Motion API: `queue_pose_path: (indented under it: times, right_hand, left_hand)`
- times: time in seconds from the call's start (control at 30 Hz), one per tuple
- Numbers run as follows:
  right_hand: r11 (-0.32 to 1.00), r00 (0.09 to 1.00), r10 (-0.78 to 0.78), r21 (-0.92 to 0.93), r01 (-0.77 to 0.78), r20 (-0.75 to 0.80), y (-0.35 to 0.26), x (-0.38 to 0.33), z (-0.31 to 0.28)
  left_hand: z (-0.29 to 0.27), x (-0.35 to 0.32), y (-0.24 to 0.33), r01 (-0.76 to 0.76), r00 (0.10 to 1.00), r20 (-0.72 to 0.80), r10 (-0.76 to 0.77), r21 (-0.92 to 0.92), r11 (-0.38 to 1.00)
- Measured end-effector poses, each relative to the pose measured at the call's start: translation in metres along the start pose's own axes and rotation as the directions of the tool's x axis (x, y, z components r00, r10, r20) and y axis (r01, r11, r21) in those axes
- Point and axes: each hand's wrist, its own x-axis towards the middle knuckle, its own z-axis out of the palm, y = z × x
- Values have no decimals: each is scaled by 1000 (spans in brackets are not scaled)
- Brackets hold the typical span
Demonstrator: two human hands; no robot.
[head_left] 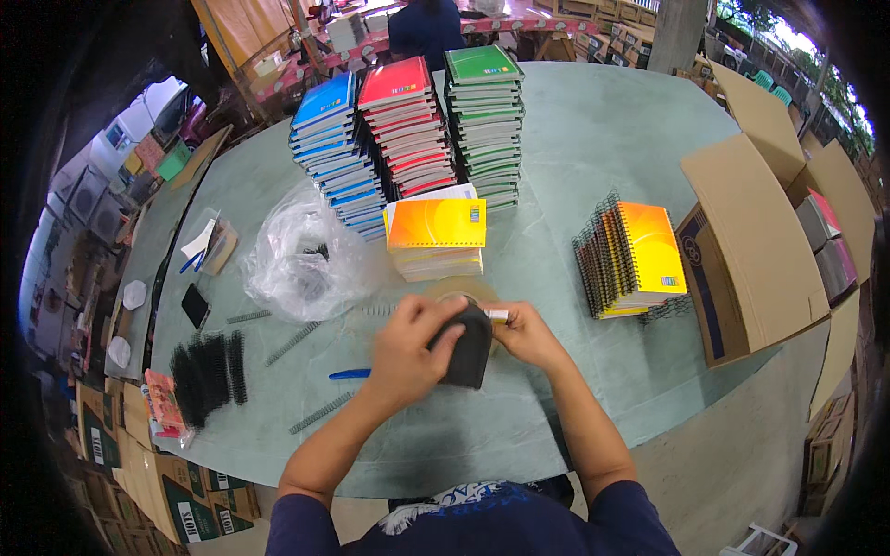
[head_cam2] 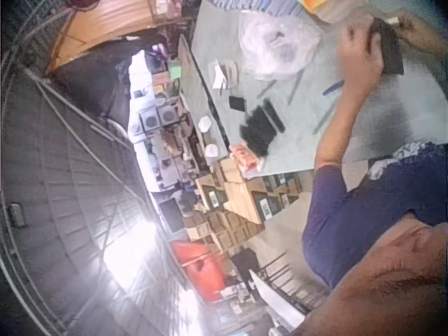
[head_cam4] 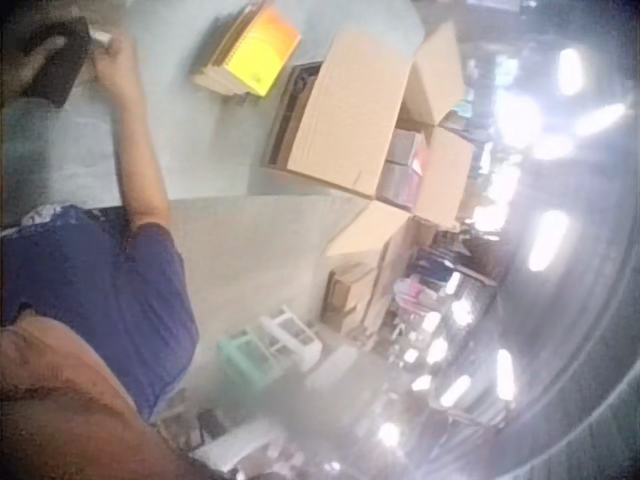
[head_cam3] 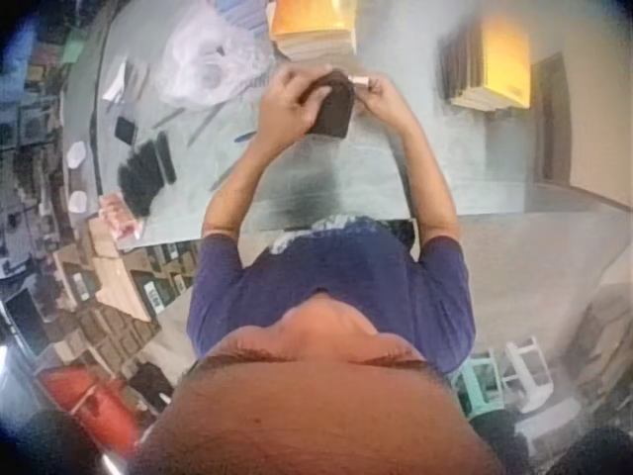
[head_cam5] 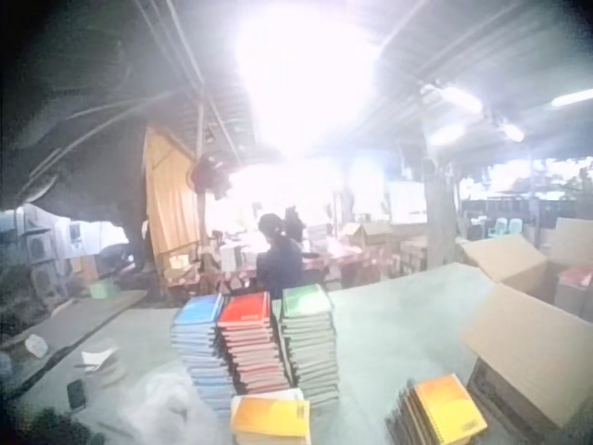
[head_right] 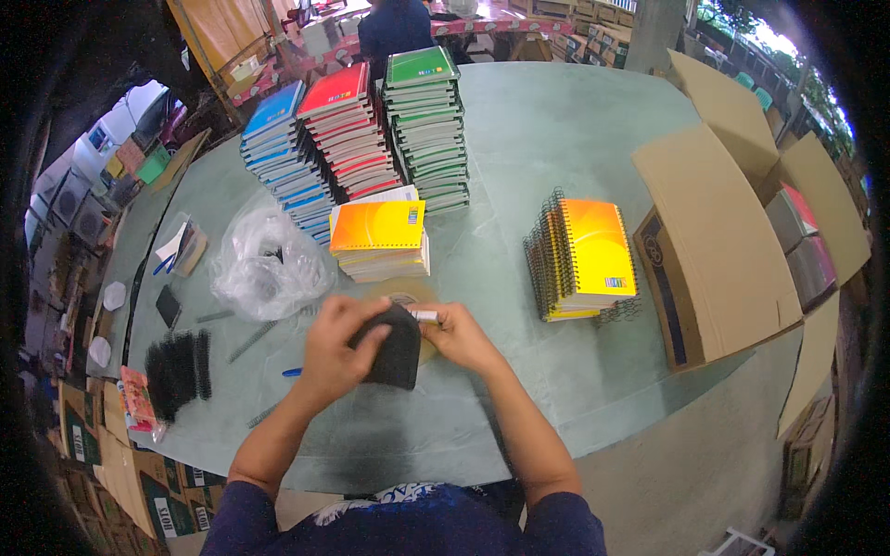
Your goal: The person manually inserts a plastic spiral coil through the pre-punched holes of a stack of notebooks and then uses a blue pair of pliers to clip the end of the coil.
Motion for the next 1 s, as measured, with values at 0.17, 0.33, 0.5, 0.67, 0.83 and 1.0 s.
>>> queue_pose_path:
  times: [0.17, 0.33, 0.5, 0.67, 0.83, 1.0]
  right_hand:
    - [996, 997, -27, -81, 33, 73, -9, -5, -1]
    - [970, 972, -194, -119, 210, 135, -5, 1, 3]
    - [1000, 997, -28, -10, 27, -74, -22, -3, 2]
    - [997, 993, -83, -12, 82, -84, -13, -12, 6]
    - [986, 960, -161, 12, 169, -227, -7, -18, 7]
    - [988, 964, -101, 92, 127, -248, -3, -19, 15]
  left_hand:
    - [1, -4, 3, -67, 990, -124, 68, 14, 998]
    - [19, -74, 16, 14, 964, 266, -2, -42, 999]
    - [38, -69, -1, -199, 965, 189, 182, 75, 977]
    - [23, -8, -30, -336, 937, 5, 348, 276, 901]
    - [23, 1, -31, -351, 936, 138, 324, 294, 889]
    - [22, 3, -26, -375, 927, 87, 366, 287, 881]
